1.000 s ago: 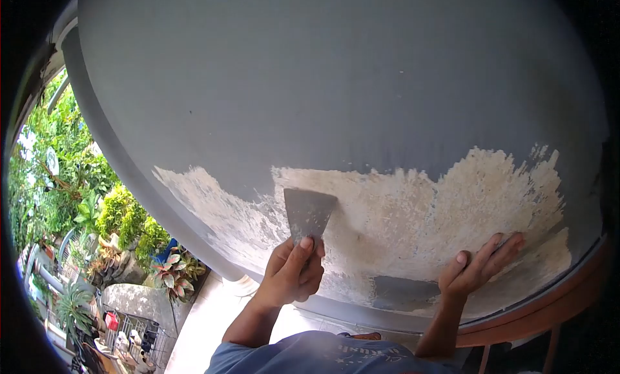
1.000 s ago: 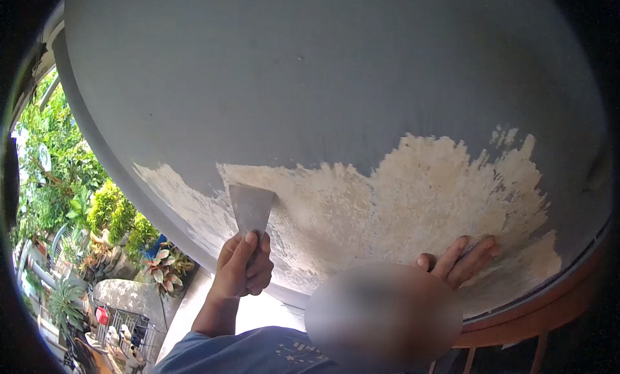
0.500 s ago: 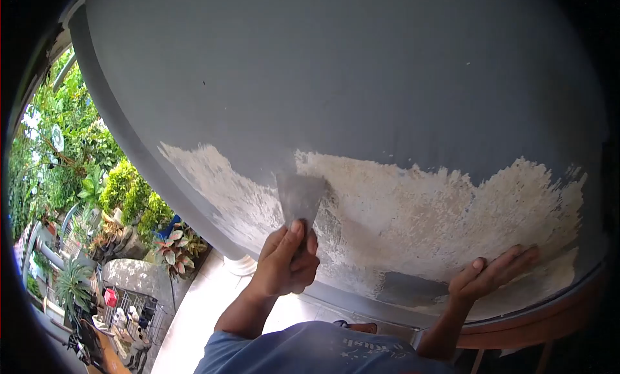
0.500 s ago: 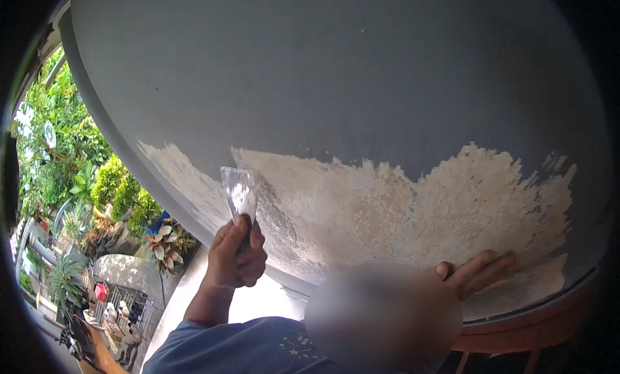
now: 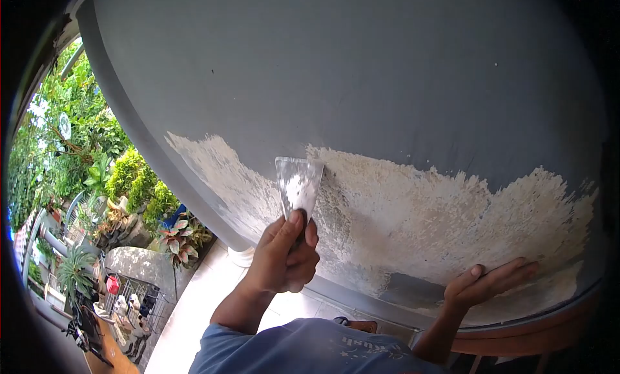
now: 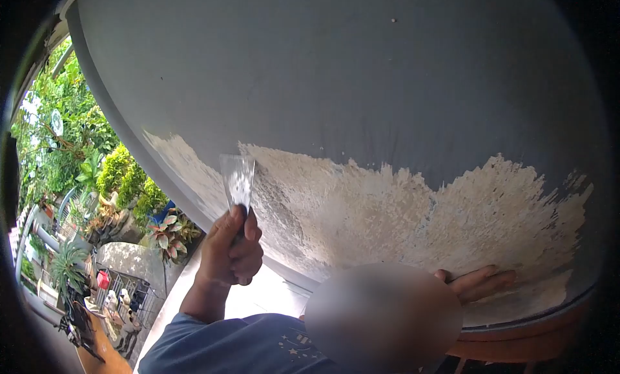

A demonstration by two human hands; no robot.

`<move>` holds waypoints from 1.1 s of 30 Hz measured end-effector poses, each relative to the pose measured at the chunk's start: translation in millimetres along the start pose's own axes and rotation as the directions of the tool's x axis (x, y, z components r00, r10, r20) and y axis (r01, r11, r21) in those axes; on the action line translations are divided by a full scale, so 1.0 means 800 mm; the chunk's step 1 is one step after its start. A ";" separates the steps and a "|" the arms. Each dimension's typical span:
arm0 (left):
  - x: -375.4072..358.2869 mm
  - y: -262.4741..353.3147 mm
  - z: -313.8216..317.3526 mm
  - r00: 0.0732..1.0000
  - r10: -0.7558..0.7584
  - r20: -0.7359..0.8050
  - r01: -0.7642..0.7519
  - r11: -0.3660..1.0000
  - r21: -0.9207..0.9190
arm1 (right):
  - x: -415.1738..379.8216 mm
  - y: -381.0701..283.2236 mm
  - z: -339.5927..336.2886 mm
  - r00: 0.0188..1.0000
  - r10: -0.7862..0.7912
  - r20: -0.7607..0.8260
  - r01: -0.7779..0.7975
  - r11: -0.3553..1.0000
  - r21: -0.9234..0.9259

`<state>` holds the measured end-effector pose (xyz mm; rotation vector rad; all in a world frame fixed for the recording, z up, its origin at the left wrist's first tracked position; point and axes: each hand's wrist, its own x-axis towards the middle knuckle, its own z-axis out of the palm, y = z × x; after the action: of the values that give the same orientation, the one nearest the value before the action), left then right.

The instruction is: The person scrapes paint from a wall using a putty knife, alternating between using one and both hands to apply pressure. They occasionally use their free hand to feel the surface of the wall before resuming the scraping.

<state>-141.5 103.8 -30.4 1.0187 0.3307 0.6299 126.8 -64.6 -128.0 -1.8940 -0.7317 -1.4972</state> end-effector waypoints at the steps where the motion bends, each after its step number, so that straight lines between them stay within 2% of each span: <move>1: 0.002 0.007 0.006 1.000 0.013 0.005 -0.013 1.000 0.016 | -0.002 0.000 0.000 1.000 0.004 0.004 -0.004 1.000 -0.005; 5: -0.002 0.015 0.011 1.000 -0.004 0.000 0.004 1.000 0.022 | -0.003 -0.001 0.001 1.000 0.005 -0.003 -0.005 1.000 -0.017; 9: -0.018 -0.004 -0.013 0.993 -0.072 -0.095 0.067 0.996 -0.053 | -0.003 0.000 0.002 1.000 -0.002 -0.009 0.002 1.000 -0.011; 16: 0.002 0.008 0.006 0.996 0.059 -0.061 -0.057 0.998 0.033 | -0.003 0.001 0.002 1.000 -0.003 -0.011 0.003 1.000 -0.021; 19: -0.005 0.007 -0.002 0.999 0.008 -0.050 -0.009 1.000 -0.016 | -0.003 0.001 0.001 1.000 0.013 -0.006 -0.013 1.000 -0.013; 23: -0.023 -0.011 -0.026 0.986 -0.087 -0.140 0.078 0.995 -0.068 | 0.000 0.001 0.001 1.000 -0.002 -0.016 0.002 1.000 -0.005; 27: -0.021 -0.006 -0.025 0.990 -0.105 -0.094 0.095 0.990 -0.106 | -0.002 0.001 0.001 1.000 -0.009 -0.019 0.008 1.000 -0.008; 33: -0.021 -0.011 -0.032 0.990 -0.054 -0.132 0.051 0.998 -0.021 | 0.001 0.000 -0.001 1.000 -0.021 -0.022 0.021 1.000 -0.012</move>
<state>-165.7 107.5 -51.0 0.9509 0.4666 0.6532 126.2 -65.1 -126.9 -1.8810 -0.7360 -1.5367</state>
